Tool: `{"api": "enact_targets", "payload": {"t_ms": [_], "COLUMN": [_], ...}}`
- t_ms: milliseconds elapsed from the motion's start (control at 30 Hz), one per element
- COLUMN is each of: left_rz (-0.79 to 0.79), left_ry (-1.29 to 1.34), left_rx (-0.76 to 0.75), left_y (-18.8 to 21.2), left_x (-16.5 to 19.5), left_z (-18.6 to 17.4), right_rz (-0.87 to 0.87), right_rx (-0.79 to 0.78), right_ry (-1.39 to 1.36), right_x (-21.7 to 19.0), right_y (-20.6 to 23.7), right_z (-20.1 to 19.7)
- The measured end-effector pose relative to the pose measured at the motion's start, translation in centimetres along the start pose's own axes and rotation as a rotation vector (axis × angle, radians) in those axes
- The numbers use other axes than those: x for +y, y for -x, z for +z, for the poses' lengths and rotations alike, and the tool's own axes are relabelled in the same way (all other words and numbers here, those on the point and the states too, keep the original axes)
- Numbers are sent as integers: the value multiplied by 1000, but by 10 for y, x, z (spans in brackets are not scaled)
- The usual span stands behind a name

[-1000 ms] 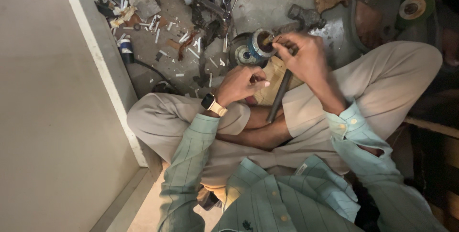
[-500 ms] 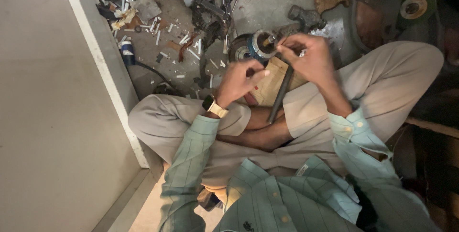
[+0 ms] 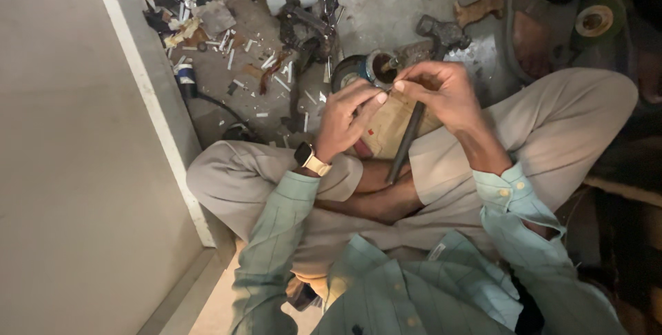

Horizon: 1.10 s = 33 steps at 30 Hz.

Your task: The person sits on the floor of a cluttered electromechanical workshop and works on a small electric motor, pulling the armature from its housing and fitting components onto the shaft by hand. They repeatedly turn the armature, press parts into place, and set pieces among the scrap parts on the floor.

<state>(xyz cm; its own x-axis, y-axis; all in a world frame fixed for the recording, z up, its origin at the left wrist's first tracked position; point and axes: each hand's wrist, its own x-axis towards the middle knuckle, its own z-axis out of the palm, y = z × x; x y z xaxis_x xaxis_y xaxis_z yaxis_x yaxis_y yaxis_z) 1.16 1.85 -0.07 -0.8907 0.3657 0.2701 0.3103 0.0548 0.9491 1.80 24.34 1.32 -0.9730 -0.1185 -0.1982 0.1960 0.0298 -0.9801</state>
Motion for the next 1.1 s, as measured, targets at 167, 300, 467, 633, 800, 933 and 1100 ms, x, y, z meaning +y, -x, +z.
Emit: {"api": "enact_targets", "payload": {"t_ms": [167,300,467,633,800,933,1100], "left_rz": [-20,-50,-80,-167,-273,-157,46], "left_ry": [-24,89,38,306,524,376,-36], "left_rx": [26,75,128,-32,-82,-22,125], "left_y": [-1,1,-2,1,7,6,1], "left_x": [-2,-2,1,-9,-26,-26,-8], "left_z": [-3,-16,-10,-7,-3,2,-3], "right_rz": [-22,-172,-149,-89,-81,-71,13], "right_rx": [120,288,210,32,-23,-80,-145], "right_ry": [-71,-164,-140,-113,-112,-88,-51], "right_x": [4,-12,-6,-4,-7,-9,-3], "right_y": [-3,-10,-4,-3,-1,0,-2], "right_z": [-13,-44,-29,-11,-6,-5,2]}}
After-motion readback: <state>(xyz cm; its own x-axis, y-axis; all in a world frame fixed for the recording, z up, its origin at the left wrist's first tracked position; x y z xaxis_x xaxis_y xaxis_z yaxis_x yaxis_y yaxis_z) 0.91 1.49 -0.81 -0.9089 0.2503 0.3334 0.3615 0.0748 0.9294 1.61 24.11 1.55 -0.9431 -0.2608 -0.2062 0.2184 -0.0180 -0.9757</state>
